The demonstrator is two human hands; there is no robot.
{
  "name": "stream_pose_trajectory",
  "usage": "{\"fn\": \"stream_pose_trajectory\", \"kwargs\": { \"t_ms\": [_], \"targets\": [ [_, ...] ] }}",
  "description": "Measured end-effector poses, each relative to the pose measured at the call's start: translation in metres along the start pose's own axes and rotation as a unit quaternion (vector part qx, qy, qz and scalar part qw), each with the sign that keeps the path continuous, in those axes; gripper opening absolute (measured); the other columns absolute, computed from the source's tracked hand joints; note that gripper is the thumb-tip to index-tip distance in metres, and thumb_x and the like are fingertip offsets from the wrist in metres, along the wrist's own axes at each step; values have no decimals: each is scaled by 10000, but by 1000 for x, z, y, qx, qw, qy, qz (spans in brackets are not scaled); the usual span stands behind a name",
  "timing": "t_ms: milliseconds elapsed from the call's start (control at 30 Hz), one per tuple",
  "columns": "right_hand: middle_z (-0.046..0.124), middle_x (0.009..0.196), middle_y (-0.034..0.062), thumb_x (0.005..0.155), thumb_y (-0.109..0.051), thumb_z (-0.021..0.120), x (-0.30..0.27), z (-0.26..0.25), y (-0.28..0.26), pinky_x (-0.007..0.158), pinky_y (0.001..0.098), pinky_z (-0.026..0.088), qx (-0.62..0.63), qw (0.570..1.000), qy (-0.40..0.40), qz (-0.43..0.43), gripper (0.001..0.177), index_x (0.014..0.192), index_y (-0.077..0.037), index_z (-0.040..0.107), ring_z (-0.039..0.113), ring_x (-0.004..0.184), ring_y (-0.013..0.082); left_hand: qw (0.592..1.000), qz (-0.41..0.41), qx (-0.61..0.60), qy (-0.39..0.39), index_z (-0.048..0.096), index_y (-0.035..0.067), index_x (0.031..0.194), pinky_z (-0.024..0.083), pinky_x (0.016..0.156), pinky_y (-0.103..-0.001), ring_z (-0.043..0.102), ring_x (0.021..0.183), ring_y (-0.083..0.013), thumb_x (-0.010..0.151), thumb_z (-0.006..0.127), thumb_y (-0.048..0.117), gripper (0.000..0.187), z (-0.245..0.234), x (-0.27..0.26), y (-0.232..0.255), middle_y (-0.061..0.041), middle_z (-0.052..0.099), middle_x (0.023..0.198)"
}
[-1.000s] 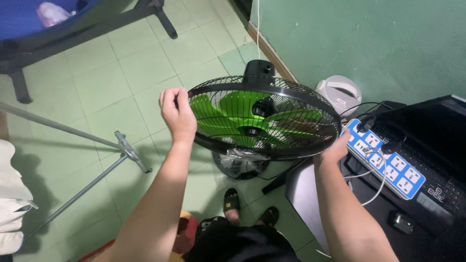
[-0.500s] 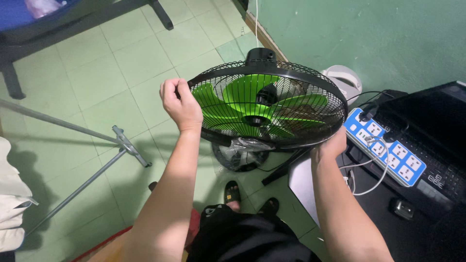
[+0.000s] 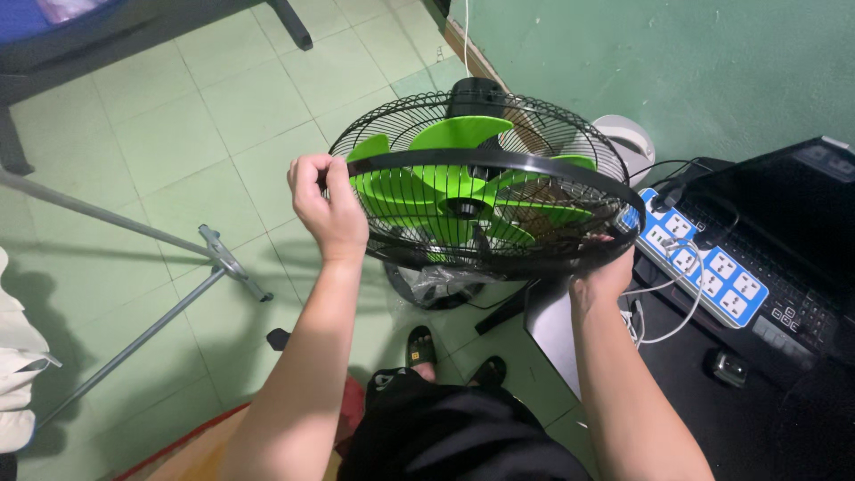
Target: The person removes the front grill of a standing fan, then unscrews the central nut to detach the green fan blades. The person places the grill and blades aside and continues to manipulate the fan hub.
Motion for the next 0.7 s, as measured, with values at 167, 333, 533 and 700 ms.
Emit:
{"fn": "stream_pose_trajectory", "kwargs": {
  "t_ms": [167,333,533,700],
  "targets": [
    [562,722,10,1048,-243,569,1,-9,-10,735,304,554,18,999,-33,-16,268,816,-110,567,590,676,155,993,-65,-95,-11,526,22,883,418,761,-270,472,830,-114,1038,585,71,172,-24,-12,13,-11,511,871],
    [555,710,18,1023,-248,549,-16,-12,-34,729,329,549,-12,999,-44,-23,250,807,-123,558,595,683,168,982,-166,-87,-12,511,46,810,303,646,-256,360,733,-73,1054,594,131,271,-47,-25,24,36,422,747],
    [627,778,68,957,-258,556,-25,-17,-65,754,341,549,-16,991,-125,40,248,914,-21,615,628,757,219,947,-268,-173,30,503,94,702,364,665,-275,457,703,-91,995,625,169,326,-70,-29,34,20,508,722],
    [762,1150,103,841,-234,590,-64,-9,-89,784,392,559,-112,980,-97,130,323,1072,-15,646,653,928,244,945,-237,-221,37,445,81,639,365,689,-316,467,688,-159,1011,616,178,421,-110,-50,64,-44,487,666]
  ]
}}
Point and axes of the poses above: each hand's wrist, its own x-axis towards the middle knuckle, its own z-axis out of the palm, y = z × x, the point moved 1 cm from there along x, towards the middle knuckle
